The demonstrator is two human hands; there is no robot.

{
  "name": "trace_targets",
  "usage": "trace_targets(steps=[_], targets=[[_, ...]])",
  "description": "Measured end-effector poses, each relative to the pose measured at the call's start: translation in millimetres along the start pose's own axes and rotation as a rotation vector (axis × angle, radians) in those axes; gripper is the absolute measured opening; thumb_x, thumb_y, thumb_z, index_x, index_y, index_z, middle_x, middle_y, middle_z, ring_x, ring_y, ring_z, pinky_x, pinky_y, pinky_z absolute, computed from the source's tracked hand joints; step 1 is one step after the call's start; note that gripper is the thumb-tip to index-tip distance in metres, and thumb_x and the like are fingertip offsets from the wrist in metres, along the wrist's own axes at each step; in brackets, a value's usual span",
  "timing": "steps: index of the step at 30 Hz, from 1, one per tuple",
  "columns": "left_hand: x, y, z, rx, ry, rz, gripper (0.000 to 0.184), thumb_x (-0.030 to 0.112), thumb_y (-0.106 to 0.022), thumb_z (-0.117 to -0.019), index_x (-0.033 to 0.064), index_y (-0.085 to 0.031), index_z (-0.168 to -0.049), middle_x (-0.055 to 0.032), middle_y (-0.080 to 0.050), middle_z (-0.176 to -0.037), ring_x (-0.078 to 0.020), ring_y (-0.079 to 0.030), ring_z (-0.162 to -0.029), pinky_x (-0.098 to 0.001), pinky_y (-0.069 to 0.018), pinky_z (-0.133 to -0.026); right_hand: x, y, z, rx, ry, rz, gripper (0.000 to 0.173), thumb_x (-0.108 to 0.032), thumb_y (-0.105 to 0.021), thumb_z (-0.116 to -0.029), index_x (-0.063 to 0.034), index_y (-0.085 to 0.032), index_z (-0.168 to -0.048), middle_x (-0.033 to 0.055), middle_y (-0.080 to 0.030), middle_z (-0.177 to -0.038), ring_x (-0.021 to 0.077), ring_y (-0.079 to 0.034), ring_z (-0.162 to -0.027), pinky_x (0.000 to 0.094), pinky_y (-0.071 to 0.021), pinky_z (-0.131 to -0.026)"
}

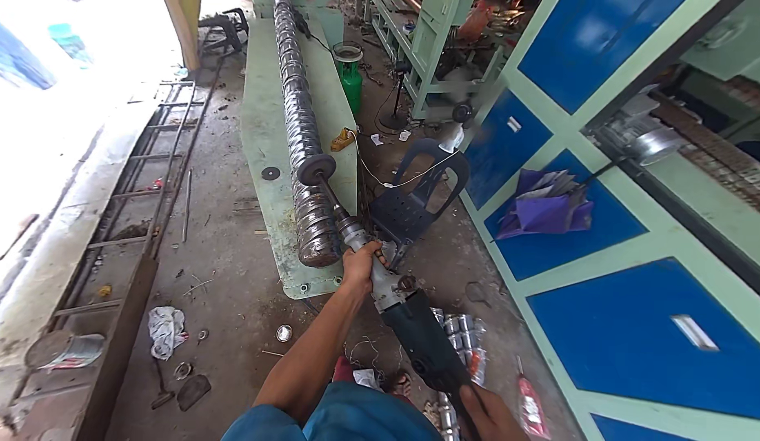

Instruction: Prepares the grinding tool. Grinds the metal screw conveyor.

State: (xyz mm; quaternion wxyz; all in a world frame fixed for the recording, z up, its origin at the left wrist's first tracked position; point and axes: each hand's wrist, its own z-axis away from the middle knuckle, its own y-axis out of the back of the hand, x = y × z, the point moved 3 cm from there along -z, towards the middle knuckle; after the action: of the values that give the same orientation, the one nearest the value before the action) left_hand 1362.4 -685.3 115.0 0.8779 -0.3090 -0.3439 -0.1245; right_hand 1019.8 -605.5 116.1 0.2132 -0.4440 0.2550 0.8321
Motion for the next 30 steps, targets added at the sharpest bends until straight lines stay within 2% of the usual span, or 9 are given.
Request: trace_targets(steps=[10, 14, 22, 30], targets=[[16, 28, 15, 0.028, -0.019, 0.079, 0.014, 0.001, -0.063, -0.0954, 0.0016, -0.05, -0.1, -0.0072, -0.054, -0.065, -0.0189, -0.059, -0.05, -0.0369, -0.0601, -0.054, -27, -5, 10, -0.04, -0.029, 0.104, 0.052, -0.05, -0.043, -0.1075, -0.0016, -0.063, -0.107, 0.0032, -0.06, -0.064, 0.0154, -0.059, -0.05, 0.0373, -0.0539, -0.051], [12, 19, 13, -0.005, -0.006, 0.078, 0.014, 0.001, -0.063, -0.0956, 0.0017, -0.05, -0.101, -0.0082, -0.055, -0.066, -0.0194, -0.06, -0.051, -0.037, -0.0603, -0.054, -25, -4, 14, -0.009, -0.014, 0.076, 0.053, -0.052, -0.043, -0.1076, -0.0029, -0.063, -0.105, 0.0026, -0.06, -0.063, 0.0144, -0.058, -0.049, 0.0358, -0.0533, -0.049], [-4, -11, -9, -0.049, 0.065, 0.018, 0.021, 0.001, -0.066, -0.093, 0.001, -0.05, -0.107, -0.0096, -0.057, -0.068, -0.0196, -0.061, -0.052, -0.0362, -0.0599, -0.053, -20, -3, 10, 0.065, -0.057, -0.022, 0.048, -0.044, -0.038, -0.1107, -0.0027, -0.061, -0.102, 0.0022, -0.06, -0.063, 0.0144, -0.059, -0.049, 0.0342, -0.0543, -0.048], [1, -9, -6, -0.044, 0.055, 0.044, 0.022, 0.001, -0.067, -0.0927, 0.0011, -0.05, -0.106, -0.0097, -0.057, -0.067, -0.02, -0.061, -0.052, -0.0362, -0.06, -0.053, -24, -2, 10, 0.071, -0.062, -0.012, 0.047, -0.045, -0.039, -0.1097, -0.0036, -0.06, -0.102, 0.0005, -0.06, -0.064, 0.0123, -0.058, -0.049, 0.032, -0.0534, -0.048]])
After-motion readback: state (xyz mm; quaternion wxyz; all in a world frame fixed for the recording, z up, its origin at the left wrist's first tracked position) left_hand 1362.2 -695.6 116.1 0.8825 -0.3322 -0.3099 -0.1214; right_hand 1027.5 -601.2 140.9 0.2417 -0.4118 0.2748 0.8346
